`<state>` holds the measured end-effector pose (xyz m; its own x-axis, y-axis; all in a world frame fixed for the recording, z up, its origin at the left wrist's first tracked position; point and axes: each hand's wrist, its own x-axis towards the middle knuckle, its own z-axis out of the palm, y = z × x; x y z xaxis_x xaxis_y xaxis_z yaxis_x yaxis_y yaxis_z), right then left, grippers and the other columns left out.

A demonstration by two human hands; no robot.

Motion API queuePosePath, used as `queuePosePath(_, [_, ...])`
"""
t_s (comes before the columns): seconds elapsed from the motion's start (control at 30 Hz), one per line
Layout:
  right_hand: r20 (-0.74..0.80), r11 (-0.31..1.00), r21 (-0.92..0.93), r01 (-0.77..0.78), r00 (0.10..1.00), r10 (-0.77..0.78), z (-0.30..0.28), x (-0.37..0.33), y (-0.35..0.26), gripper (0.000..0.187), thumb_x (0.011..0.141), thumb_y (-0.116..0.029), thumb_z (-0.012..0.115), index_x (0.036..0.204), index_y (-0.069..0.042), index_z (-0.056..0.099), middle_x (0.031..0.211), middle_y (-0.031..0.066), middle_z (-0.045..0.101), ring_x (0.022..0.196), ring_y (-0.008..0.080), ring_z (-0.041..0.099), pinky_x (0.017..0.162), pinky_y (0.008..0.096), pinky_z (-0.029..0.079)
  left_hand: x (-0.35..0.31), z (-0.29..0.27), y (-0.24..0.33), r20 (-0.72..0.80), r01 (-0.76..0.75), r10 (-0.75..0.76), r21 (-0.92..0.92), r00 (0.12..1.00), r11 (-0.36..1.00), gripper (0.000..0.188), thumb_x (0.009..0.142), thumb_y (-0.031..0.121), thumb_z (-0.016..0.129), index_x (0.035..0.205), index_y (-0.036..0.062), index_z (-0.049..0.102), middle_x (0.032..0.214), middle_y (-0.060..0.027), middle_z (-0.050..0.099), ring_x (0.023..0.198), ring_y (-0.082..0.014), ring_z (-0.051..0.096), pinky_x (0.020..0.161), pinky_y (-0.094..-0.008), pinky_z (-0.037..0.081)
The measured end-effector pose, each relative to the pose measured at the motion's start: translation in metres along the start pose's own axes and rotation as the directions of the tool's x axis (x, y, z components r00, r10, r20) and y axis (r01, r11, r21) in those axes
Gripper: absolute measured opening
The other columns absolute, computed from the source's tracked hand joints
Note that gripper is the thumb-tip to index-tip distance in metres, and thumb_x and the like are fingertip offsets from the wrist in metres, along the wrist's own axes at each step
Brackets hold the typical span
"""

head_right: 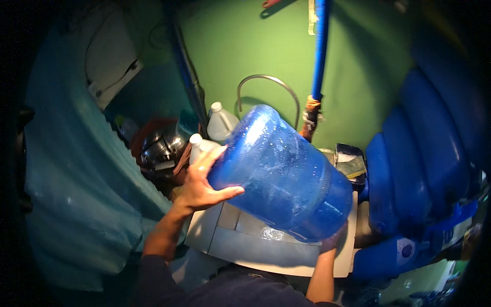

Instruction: The person repeatedly fills large blue water jugs from a hose, scrubs them with a sponge and cleaning solution, rinses them, and places them aside. The process is repeated for multiple jugs in a room filled with similar containers.

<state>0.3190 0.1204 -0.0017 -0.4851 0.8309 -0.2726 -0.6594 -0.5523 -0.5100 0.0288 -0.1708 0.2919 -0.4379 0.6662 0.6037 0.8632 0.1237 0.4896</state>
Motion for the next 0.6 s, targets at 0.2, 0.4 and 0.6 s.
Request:
queuePosePath(0.2, [0.15,0.97,-0.125,-0.209,0.962,0.227,0.031,0.019,0.086,0.047,0.091,-0.048,0.056,0.114,-0.008,0.066,0.115,0.009,0.065,0.111,0.0252,0.059,0.095,0.0411,0.05,0.071,-0.064,0.076,0.176,-0.412,0.377,0.257,0.909,0.874,0.089,0.06,0.039,0.091,0.13,-0.0038,0.055,0.118,-0.0227,0.067,0.112,-0.0356,0.066,0.112,-0.0594,0.033])
queuePosePath(0.4, [0.21,0.938,-0.212,-0.273,0.925,0.317,0.061,0.019,0.13,0.046,0.091,-0.048,0.056,0.112,-0.009,0.066,0.114,0.0086,0.065,0.11,0.0249,0.059,0.095,0.0409,0.05,0.087,-0.08,0.11,0.299,-0.499,0.405,0.409,0.864,0.764,0.088,0.061,0.044,0.09,0.13,-0.0004,0.056,0.119,-0.0199,0.068,0.11,-0.0343,0.067,0.113,-0.0589,0.033])
queuePosePath(0.6, [0.225,0.921,-0.262,-0.288,0.91,0.349,0.079,0.021,0.148,0.045,0.09,-0.047,0.056,0.111,-0.009,0.066,0.112,0.0082,0.065,0.109,0.0246,0.06,0.095,0.0406,0.05,0.086,-0.087,0.139,0.382,-0.565,0.424,0.444,0.821,0.695,0.09,0.061,0.047,0.09,0.13,0.0005,0.056,0.124,-0.0179,0.066,0.113,-0.0314,0.066,0.114,-0.0586,0.032])
